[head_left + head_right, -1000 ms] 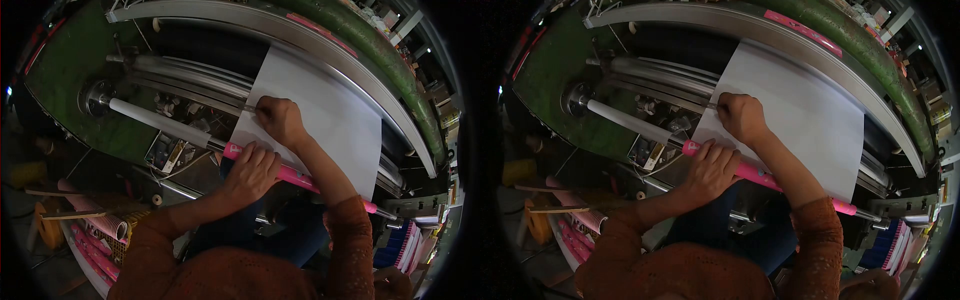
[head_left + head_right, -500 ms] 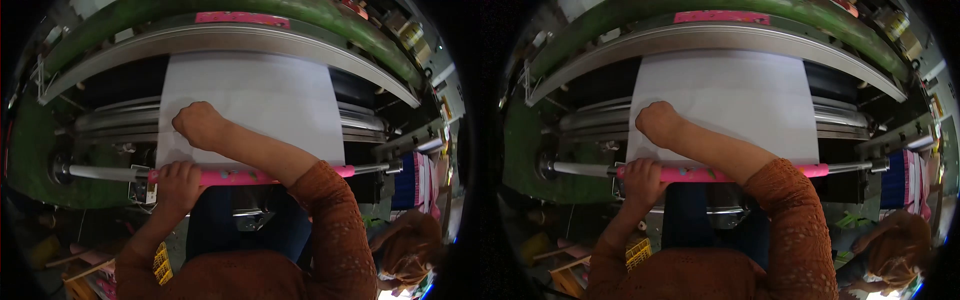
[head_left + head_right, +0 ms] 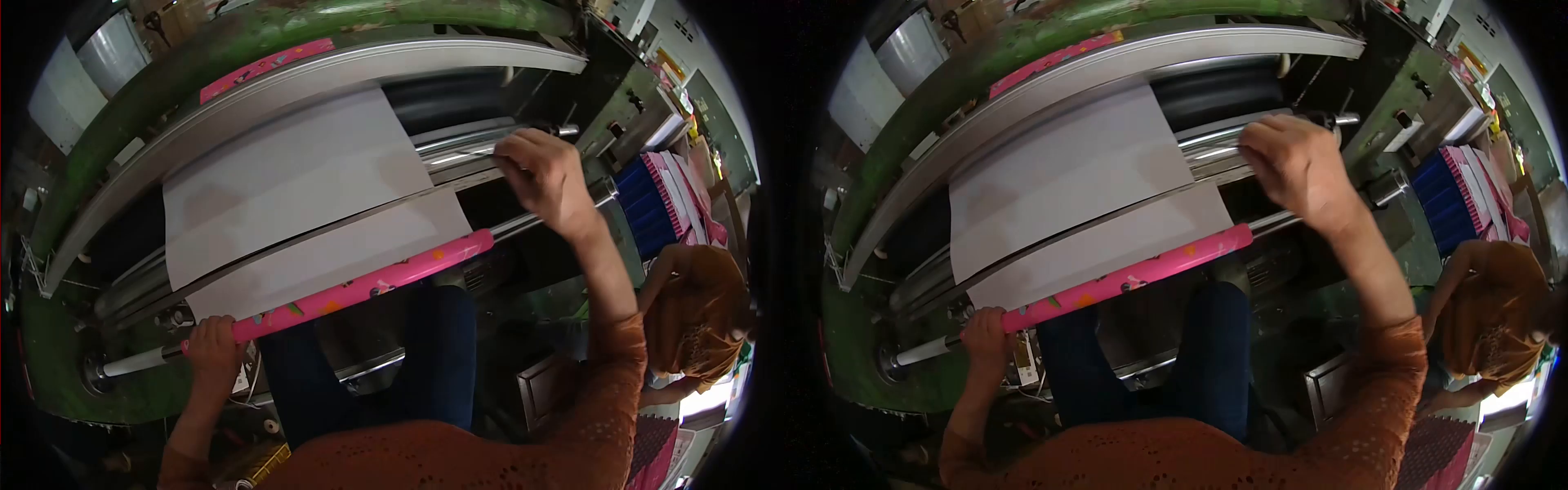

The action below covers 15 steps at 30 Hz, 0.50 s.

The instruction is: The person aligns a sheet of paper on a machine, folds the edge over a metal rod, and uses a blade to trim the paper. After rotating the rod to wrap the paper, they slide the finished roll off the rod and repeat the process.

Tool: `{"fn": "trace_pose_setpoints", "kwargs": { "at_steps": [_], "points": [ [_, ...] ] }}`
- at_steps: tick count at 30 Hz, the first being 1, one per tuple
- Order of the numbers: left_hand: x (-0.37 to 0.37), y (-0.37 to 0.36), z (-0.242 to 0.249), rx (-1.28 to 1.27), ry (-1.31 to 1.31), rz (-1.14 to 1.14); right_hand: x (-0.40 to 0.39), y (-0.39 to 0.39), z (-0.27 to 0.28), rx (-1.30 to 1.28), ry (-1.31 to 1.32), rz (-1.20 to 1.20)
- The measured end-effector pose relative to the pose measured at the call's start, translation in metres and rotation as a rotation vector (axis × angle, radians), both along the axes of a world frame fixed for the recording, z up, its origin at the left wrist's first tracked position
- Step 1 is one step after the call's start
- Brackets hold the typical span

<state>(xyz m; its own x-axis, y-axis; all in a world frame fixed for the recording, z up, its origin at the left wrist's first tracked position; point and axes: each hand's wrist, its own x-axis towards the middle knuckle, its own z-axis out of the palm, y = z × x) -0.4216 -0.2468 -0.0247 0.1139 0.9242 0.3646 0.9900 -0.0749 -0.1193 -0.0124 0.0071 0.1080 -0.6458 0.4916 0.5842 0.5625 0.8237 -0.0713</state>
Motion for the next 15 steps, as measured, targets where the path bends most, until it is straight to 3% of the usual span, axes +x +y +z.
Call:
{"fn": "trace_pose_setpoints", "kwargs": {
  "at_steps": [4, 8, 11, 15],
  "points": [
    [0.127, 0.074, 0.023, -0.117, -0.064, -0.129, -0.010, -0.050, -0.050, -0.183, 0.361, 0.178],
    [0.260, 0.163, -0.001, 0.030, 0.045, -0.173, 0.023, -0.072, -0.089, -0.300, 0.721, -0.035],
    [0.349, 0.213, 0.002, 0.011, -0.015, -0.222, 0.055, -0.080, -0.105, -0.469, 0.950, -0.147],
    [0.427, 0.258, -0.002, 0.004, -0.186, -0.265, 0.074, -0.075, -0.101, -0.504, 1.008, -0.173]
  ]
}}
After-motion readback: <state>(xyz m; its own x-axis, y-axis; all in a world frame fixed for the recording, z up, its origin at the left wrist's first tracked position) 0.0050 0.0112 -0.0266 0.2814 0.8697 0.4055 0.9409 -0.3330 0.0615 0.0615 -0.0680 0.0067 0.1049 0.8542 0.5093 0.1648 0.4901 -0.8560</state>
